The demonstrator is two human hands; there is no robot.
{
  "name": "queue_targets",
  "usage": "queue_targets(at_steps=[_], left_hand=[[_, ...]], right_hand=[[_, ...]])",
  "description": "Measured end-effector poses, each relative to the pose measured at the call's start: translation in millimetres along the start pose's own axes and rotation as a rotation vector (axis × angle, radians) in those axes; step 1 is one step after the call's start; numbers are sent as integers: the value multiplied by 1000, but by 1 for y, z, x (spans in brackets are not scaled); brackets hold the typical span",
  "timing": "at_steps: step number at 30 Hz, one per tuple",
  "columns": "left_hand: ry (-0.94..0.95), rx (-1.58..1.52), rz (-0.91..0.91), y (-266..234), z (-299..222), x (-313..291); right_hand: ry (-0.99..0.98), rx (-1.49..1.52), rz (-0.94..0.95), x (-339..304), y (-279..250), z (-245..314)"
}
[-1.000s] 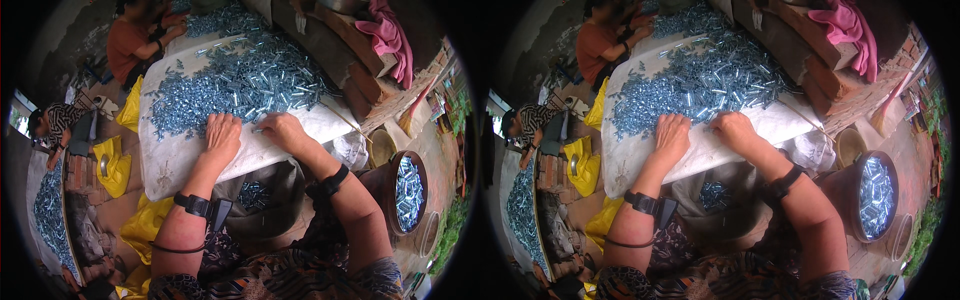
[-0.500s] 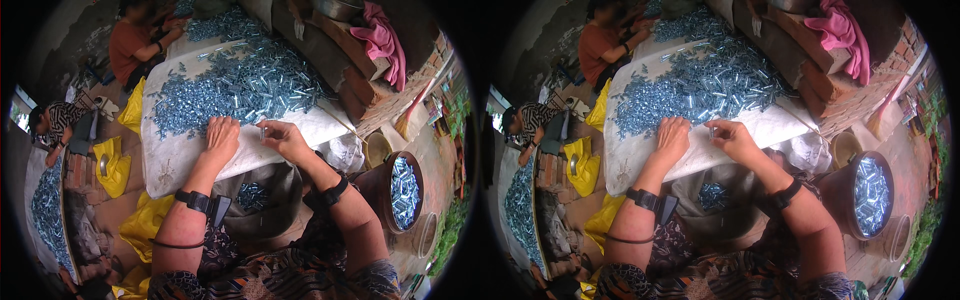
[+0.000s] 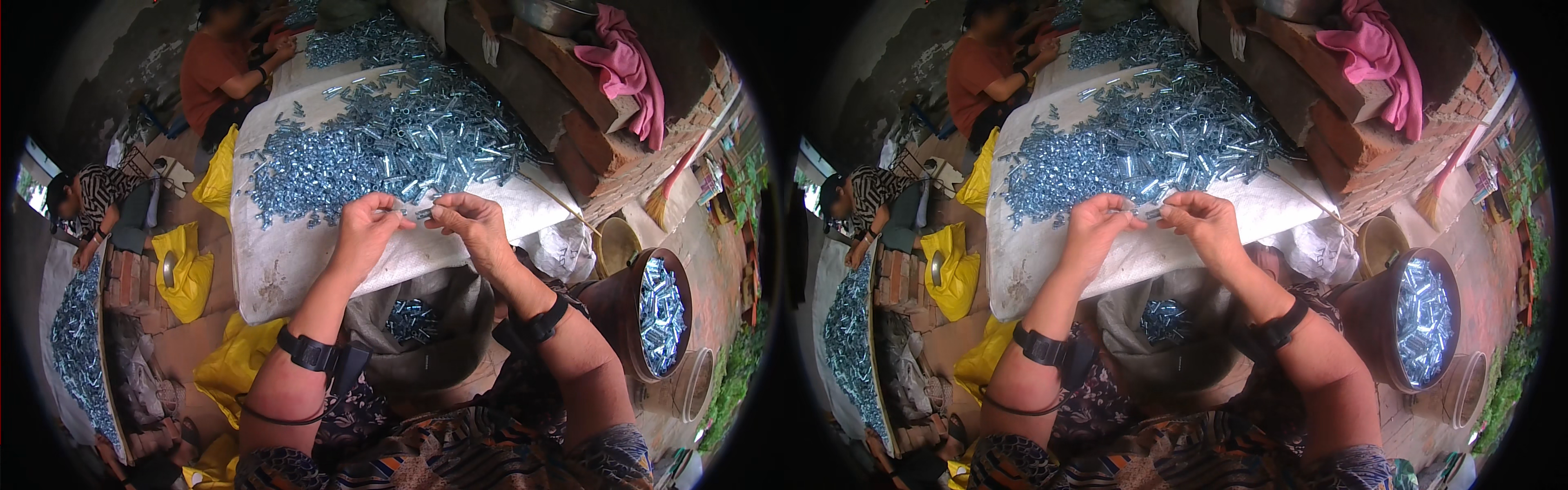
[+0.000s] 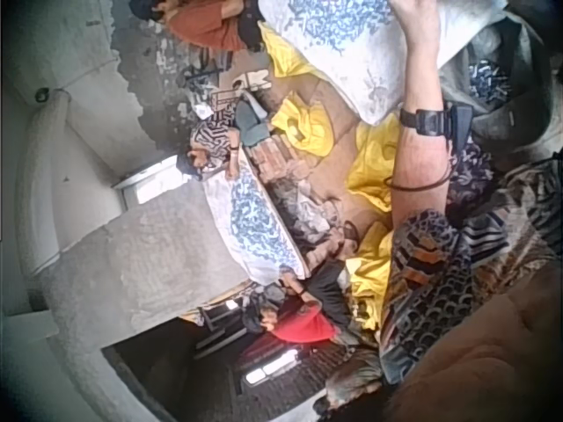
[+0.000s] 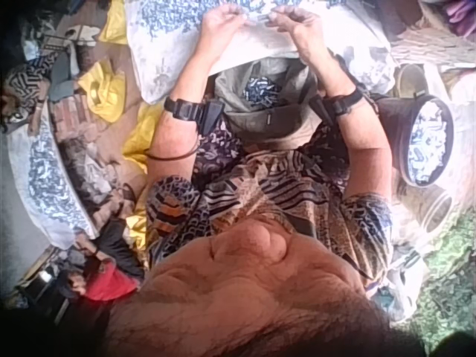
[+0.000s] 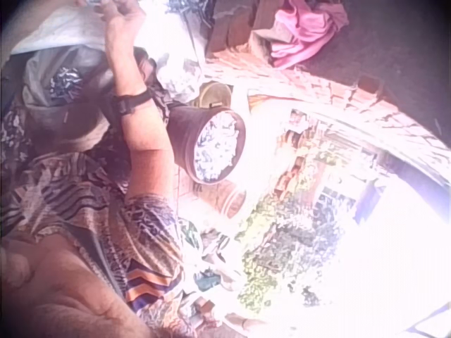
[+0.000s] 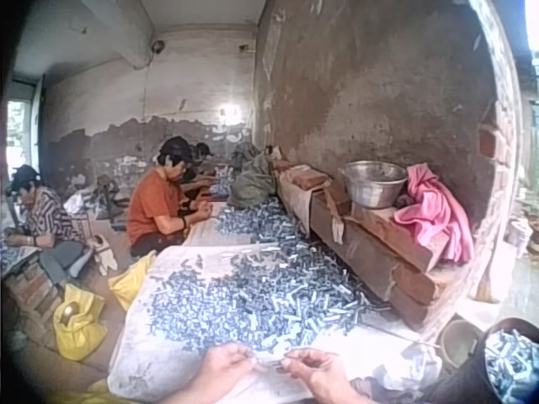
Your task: The person is sorting small blue-colored metal parts from a large pile on a table into a bag.
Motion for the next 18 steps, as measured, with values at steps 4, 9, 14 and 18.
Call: queue_targets(at_steps=[4,9,14,18], left_hand=[[-18,-127,22,4,-5,-5],[-47,-223,18,2,-6,-10],[-51,-243,13,2,-8,-12],[-20,-232,20,1,-12,-14]], right_hand=[[-17,30,18,1,6,-3],[12,102,16,-1,14,-4],[59,178,17,-5,16,-3],[124,232,11,-6,17,-7]])
Point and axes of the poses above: each hand's wrist, its own x-axis towards the middle knuckle, its own y-axis out of the palm, z = x × y, the point moved 7 cm from there along x, towards the middle knuckle, and after that the axes turned 3 degrees about -x, right-handed, at the moved point
